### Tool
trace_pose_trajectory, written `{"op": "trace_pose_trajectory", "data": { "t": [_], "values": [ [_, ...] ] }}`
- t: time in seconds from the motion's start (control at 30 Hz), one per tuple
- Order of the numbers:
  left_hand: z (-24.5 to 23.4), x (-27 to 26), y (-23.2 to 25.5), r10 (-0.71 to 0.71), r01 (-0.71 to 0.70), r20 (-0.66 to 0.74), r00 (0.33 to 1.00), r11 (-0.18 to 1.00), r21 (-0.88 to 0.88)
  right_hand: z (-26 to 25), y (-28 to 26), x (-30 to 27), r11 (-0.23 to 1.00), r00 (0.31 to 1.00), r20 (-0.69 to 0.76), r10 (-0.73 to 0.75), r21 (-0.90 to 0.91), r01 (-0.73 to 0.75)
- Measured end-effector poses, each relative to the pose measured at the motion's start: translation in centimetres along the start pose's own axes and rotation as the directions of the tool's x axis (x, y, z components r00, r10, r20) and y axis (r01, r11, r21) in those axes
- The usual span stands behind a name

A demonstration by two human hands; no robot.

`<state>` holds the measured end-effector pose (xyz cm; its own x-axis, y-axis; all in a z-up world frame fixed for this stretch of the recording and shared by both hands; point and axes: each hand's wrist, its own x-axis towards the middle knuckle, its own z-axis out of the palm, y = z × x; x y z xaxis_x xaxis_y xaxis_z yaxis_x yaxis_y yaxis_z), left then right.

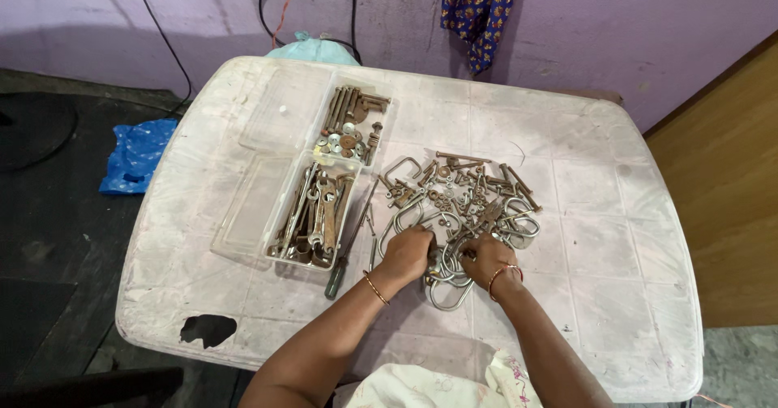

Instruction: The person sorts a mixed pile of metal hardware on a white table, separating items by type. They pick up bolts, nuts, washers, and hooks, placing them into a clear plastic organizer or back onto the table in distinct groups.

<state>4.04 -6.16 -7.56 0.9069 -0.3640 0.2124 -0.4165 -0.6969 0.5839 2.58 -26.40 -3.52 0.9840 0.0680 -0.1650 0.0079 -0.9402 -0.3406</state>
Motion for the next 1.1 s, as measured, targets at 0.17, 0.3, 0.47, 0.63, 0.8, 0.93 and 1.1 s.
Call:
{"op": "trace_pose_trajectory", "data": {
  "t": [0.17, 0.3, 0.47, 0.63, 0.8, 0.93, 1.1],
  "values": [
    [0.3, 1.0, -1.8, -0.155, 0.156, 0.023, 0.988, 0.963, -0.22, 0.8, 0.8, 0.0, 0.997, 0.998, -0.056, -0.011, 0.079, 0.016],
    [-2.7, 2.4, -3.1, -0.269, 0.243, 0.021, 0.963, 0.829, -0.503, 1.5, 1.3, 0.3, 0.995, 0.998, -0.066, -0.001, 0.095, 0.007],
    [-10.1, 5.0, -3.7, -0.327, 0.278, -0.065, 0.943, 0.878, -0.391, 2.2, 1.8, 0.7, 0.993, 0.997, -0.08, 0.014, 0.114, -0.005],
    [-16.3, 9.3, -5.9, -0.134, 0.033, -0.347, 0.928, 0.959, -0.282, 2.7, 2.3, 1.0, 0.991, 0.995, -0.093, 0.021, 0.133, -0.008],
    [-21.1, 13.7, -8.3, -0.219, 0.235, -0.397, 0.891, 0.972, -0.01, 3.3, 2.7, 1.2, 0.99, 0.995, -0.094, 0.041, 0.137, -0.027],
    [-21.0, 14.9, -10.4, -0.208, 0.266, -0.367, 0.907, 0.957, 0.116, 3.4, 2.9, 1.2, 0.981, 0.994, -0.079, 0.07, 0.185, -0.055],
    [-20.0, 13.5, -10.6, -0.175, 0.246, -0.381, 0.908, 0.959, 0.143, 2.8, 2.6, 0.7, 0.982, 0.993, -0.106, 0.047, 0.189, -0.027]
  ]
}}
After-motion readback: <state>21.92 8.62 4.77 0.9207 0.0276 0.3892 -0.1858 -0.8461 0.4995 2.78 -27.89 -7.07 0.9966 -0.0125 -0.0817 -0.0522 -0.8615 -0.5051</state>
